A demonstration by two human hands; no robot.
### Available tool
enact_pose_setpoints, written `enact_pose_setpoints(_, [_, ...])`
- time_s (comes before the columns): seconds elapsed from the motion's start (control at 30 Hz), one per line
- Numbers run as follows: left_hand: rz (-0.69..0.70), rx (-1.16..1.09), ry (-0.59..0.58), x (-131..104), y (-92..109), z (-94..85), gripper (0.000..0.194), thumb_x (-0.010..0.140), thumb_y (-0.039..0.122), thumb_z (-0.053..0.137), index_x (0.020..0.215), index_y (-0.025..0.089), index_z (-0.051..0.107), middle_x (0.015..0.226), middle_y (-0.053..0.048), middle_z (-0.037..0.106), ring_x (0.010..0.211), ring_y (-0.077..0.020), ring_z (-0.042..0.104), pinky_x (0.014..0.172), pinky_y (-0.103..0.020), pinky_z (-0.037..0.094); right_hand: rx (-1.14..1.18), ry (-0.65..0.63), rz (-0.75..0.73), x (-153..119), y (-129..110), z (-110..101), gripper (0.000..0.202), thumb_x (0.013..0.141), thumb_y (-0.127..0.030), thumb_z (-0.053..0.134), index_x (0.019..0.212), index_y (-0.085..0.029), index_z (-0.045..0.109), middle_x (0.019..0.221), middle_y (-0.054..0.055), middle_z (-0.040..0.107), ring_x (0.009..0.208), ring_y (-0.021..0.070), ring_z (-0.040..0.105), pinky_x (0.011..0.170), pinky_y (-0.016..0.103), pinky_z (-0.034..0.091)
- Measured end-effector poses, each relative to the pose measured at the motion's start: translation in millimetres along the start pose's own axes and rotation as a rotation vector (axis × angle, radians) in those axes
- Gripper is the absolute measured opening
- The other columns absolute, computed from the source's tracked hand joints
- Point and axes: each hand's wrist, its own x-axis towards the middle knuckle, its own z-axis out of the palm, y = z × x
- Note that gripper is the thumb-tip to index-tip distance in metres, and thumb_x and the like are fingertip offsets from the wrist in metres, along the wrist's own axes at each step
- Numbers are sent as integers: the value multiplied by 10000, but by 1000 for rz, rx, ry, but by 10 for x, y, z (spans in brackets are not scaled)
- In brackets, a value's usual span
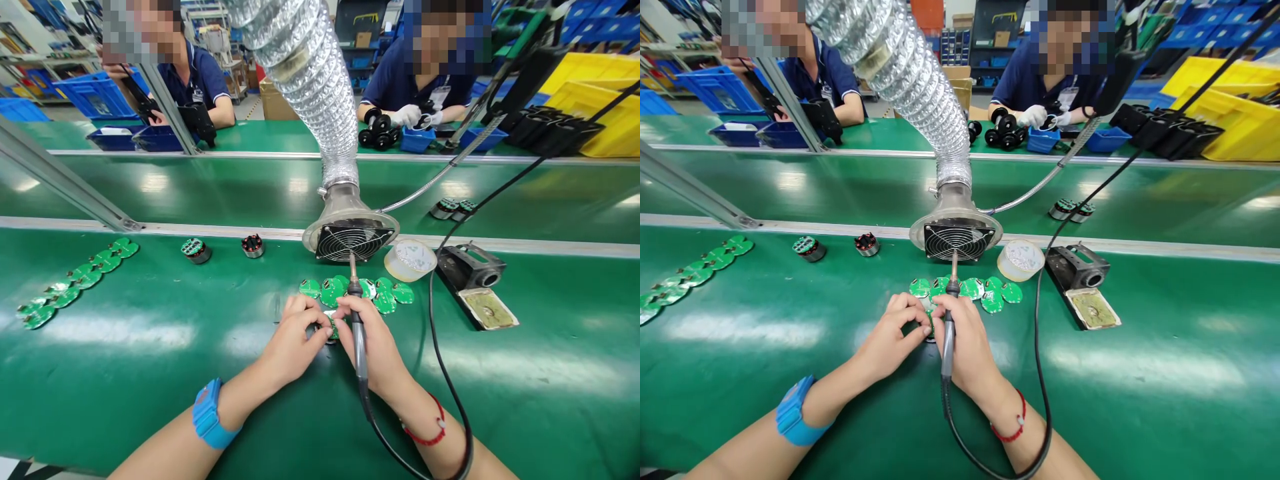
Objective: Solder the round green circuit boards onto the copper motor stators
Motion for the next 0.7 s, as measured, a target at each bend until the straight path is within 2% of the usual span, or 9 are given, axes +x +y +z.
enact_pose_setpoints(0.13, [18, -20, 26, 9, -24, -9, 123, 874, 112, 578, 793, 196, 616, 954, -34, 553, 1009, -213, 505, 926, -381, 445, 10, -51, -43, 11, 4, -40, 304, 905, -108, 521, 1157, -278, 514, 848, 10, 626, 808, 196, 625, 745, 357, 567])
enact_pose_setpoints(0.3, [33, -18, -4, 5, -21, 0, 123, 877, 103, 586, 800, 193, 617, 983, -36, 546, 1028, -216, 494, 938, -388, 431, 7, 21, -75, 0, -3, -30, 405, 887, -101, 545, 1240, -288, 475, 953, 38, 628, 892, 219, 630, 806, 407, 568])
enact_pose_setpoints(0.5, [32, -12, -16, -5, -6, 2, 115, 884, 121, 585, 802, 198, 612, 1025, -37, 540, 1068, -228, 487, 960, -416, 414, 5, 18, -63, 6, 0, -37, 306, 913, -122, 544, 1165, -293, 524, 838, -1, 635, 798, 196, 621, 747, 358, 553])
enact_pose_setpoints(0.7, [-1, -110, 46, -1, -67, 52, 121, 910, 134, 534, 821, 201, 580, 1028, -41, 528, 1083, -223, 504, 975, -414, 413, -3, -55, -20, 19, 20, -117, 264, 907, -141, 558, 1132, -277, 535, 847, 7, 675, 850, 215, 641, 807, 390, 542])
